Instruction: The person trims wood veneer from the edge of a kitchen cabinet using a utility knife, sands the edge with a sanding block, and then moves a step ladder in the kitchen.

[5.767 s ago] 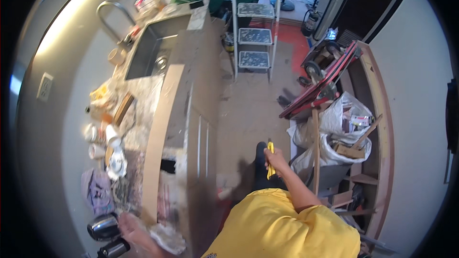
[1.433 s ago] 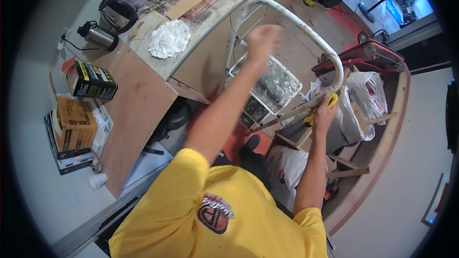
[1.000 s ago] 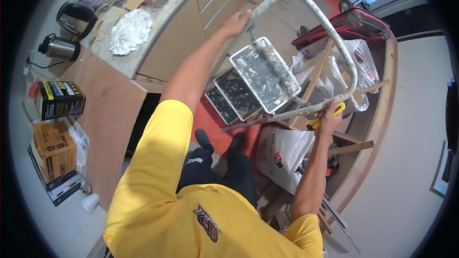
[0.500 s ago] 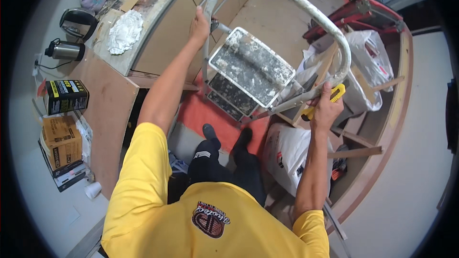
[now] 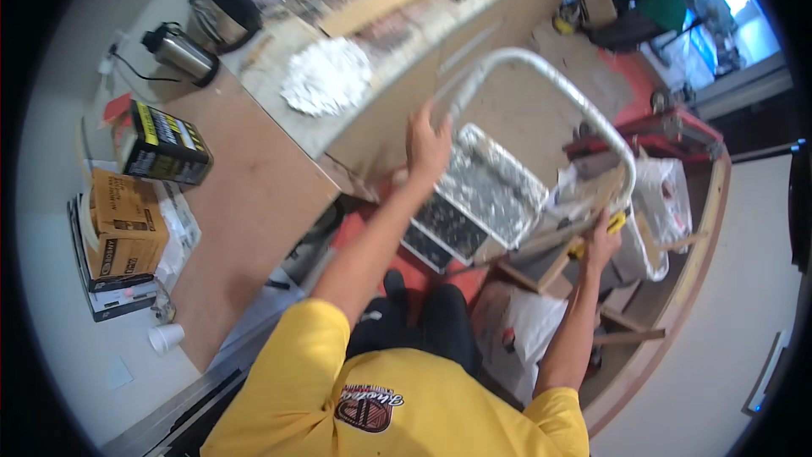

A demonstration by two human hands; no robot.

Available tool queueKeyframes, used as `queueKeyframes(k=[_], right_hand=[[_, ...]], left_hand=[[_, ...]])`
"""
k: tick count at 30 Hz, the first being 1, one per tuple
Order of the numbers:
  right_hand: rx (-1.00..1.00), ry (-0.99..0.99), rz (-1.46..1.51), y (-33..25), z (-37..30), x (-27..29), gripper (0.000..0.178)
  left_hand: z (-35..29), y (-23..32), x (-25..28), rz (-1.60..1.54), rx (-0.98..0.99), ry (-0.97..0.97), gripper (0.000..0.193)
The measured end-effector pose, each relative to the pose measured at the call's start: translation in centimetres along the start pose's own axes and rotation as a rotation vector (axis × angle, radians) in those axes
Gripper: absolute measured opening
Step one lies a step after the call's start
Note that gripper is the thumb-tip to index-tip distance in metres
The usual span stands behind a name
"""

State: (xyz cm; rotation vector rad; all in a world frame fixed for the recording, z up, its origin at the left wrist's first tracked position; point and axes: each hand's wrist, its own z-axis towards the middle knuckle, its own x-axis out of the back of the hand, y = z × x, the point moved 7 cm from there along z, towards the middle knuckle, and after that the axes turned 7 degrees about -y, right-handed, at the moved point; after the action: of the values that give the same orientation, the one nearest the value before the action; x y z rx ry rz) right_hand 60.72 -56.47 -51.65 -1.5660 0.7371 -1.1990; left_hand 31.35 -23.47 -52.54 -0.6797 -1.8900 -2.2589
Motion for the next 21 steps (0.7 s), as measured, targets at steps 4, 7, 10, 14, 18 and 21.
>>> queueKeyframes(k=[4, 7, 10, 14, 18, 21], right_hand=[[0.094, 0.072, -0.101, 1.0, 0.1, -0.5, 0.029], [-0.005, 0.036, -0.124, 2.0, 1.0, -1.3, 0.029], [0.192, 0.106, -0.140, 2.5, 0.8, -0.8, 0.034], [0.078, 0.058, -0.165, -1.2, -1.2, -1.6, 0.035], [0.056, 0.123, -0.318, -1.8, -1.3, -1.4, 0.045], [-0.040, 0.145, -0.420, -2.8, -0.8, -1.0, 0.047]], left_hand=[[-4.7, 8.6, 5.9, -0.203, -0.063, -0.243, 0.024], [-2.2, 15.5, 14.8, -0.325, -0.280, 0.033, 0.010], [1.8, 22.6, 25.5, 0.006, -0.552, 0.347, 0.011], [6.3, 30.1, 40.5, 0.384, -0.493, 0.724, 0.023], [7.8, 41.4, 50.0, 0.767, -0.623, 0.946, 0.022], [11.2, 47.2, 52.9, 0.964, -0.680, 0.886, 0.023]])
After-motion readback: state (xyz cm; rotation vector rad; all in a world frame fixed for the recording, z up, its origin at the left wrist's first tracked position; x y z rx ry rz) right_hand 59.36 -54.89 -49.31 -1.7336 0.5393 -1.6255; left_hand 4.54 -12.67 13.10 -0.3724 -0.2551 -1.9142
